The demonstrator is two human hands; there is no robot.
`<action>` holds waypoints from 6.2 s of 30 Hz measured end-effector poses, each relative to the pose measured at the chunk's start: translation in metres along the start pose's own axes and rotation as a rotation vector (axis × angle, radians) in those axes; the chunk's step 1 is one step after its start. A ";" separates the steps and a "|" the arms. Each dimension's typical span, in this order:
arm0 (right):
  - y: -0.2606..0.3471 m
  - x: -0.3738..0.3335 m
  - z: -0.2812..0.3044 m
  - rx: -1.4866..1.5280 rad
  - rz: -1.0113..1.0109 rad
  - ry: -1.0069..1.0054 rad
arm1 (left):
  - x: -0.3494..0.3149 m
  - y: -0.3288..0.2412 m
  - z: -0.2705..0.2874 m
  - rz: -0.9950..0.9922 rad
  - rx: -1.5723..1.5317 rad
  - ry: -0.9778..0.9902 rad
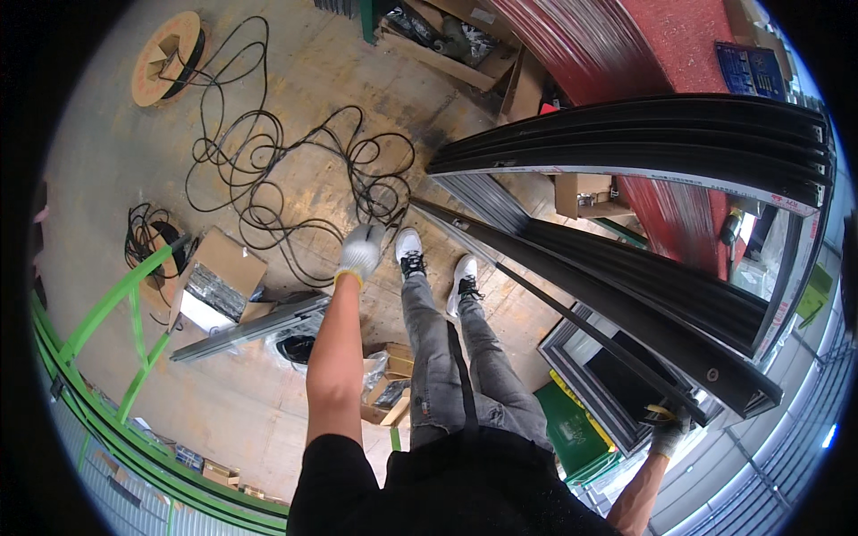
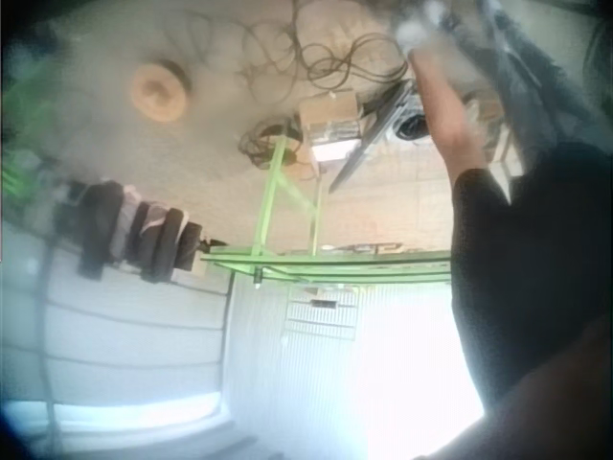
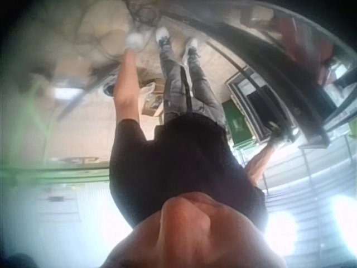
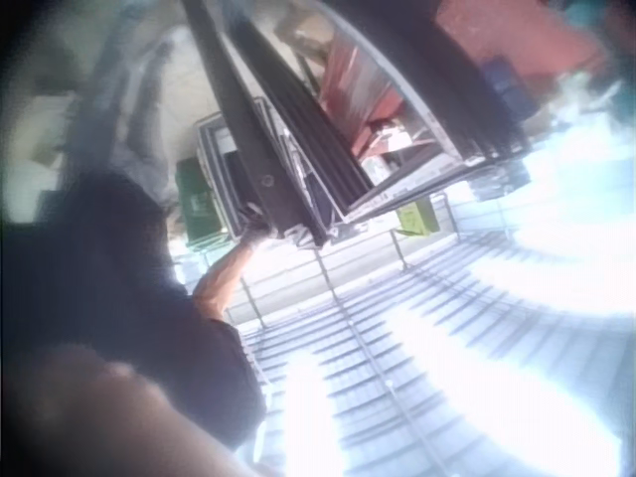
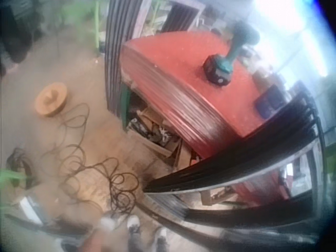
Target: The person uses a pneumatic rivet gun to fasten metal window frame corners on a green jig, then stacks completed frames on a red workbench. The person repeats this process for multiple frames, handling each frame individually and securing each corner before moving to the next.
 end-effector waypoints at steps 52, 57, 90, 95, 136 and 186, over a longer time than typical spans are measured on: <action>-0.005 0.029 -0.026 0.368 0.248 0.021 | -0.112 -0.547 0.063 -0.809 -0.072 0.190; -0.001 0.035 -0.069 0.402 0.288 0.071 | -0.089 -0.552 0.079 -0.727 -0.037 0.126; 0.056 -0.061 -0.284 0.171 0.232 0.287 | 0.018 -0.367 0.268 -0.480 -0.302 -0.419; 0.084 -0.079 -0.366 0.559 0.129 0.348 | 0.004 -0.261 0.300 -0.199 -0.326 -0.487; 0.037 -0.063 -0.120 -0.470 0.248 -0.065 | -0.151 -0.240 0.108 -0.001 -0.277 -0.062; -0.025 0.335 0.437 -1.484 0.310 -0.656 | -0.518 -0.324 -0.221 0.039 0.128 -0.247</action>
Point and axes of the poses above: each hand's wrist, its own x-axis towards the middle knuckle, its own z-axis out of the back of the hand, y = z × x, the point moved 10 cm from there along x, towards the middle knuckle, and after that the axes turned 15 degrees about -z, right-handed, at the moved point
